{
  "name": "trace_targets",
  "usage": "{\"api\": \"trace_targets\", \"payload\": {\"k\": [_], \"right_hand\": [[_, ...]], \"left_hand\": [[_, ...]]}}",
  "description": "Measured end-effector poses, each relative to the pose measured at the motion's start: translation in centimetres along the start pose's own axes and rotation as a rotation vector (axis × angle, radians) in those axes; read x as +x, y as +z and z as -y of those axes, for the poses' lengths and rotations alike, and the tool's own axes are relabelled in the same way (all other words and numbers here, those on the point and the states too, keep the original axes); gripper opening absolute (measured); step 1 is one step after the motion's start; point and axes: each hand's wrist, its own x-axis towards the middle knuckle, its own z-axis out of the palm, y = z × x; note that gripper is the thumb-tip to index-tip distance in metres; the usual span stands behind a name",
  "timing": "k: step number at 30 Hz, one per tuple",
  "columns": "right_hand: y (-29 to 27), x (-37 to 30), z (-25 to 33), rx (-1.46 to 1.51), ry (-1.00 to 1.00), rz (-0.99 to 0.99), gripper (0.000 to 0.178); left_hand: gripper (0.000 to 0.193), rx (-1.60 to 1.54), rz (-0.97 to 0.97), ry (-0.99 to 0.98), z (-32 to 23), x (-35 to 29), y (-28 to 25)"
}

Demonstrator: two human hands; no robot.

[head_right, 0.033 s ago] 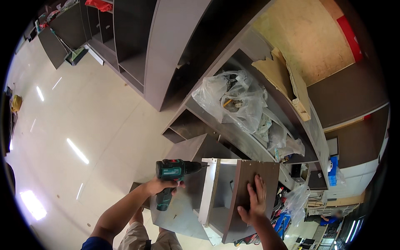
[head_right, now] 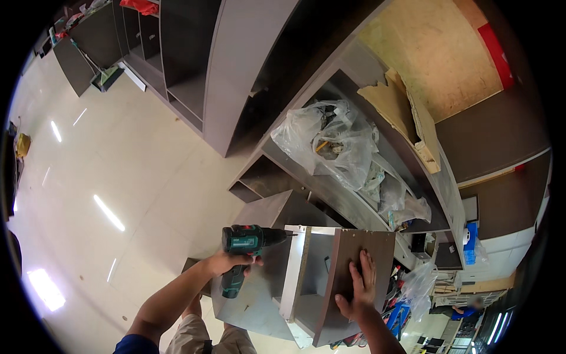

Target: The person assembles a cabinet by drilling pilot holes and driving screws into wooden panels using a cordless drill. They then use a jigsaw to cut a rectangular opening in a panel, clamping it to a workbench for stability. The person handles multiple cabinet parts and tools throughout the process.

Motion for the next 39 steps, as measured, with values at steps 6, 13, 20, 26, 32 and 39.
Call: {"api": "trace_targets", "payload": {"k": [6, 13, 20, 26, 32, 39], "right_hand": [[0.9, 0.5, -0.7, 0.054, -0.024, -0.017, 0.077], [0.6, 0.2, -1.3, 0.054, -0.009, 0.028, 0.079], [0.5, 0.2, -1.2, 0.071, 0.005, 0.05, 0.081], [0.4, 0.4, -1.1, 0.075, 0.005, 0.044, 0.081], [0.6, -0.2, -1.5, 0.081, 0.025, 0.058, 0.084], [0.6, 0.2, -1.6, 0.066, 0.006, 0.057, 0.082]], "left_hand": [[0.018, -0.121, 0.028, -0.012, -0.5, 3.1, -0.5], [0.019, -0.139, 0.037, -0.03, -1.0, 4.0, -1.2], [0.031, -0.193, 0.043, -0.041, -0.7, 4.3, -2.2], [0.029, -0.197, 0.068, -0.052, -0.2, 4.3, -2.7], [0.03, -0.248, 0.075, -0.077, -0.1, 4.2, -2.9], [0.031, -0.22, 0.061, -0.118, -0.2, 4.4, -3.2]]}}
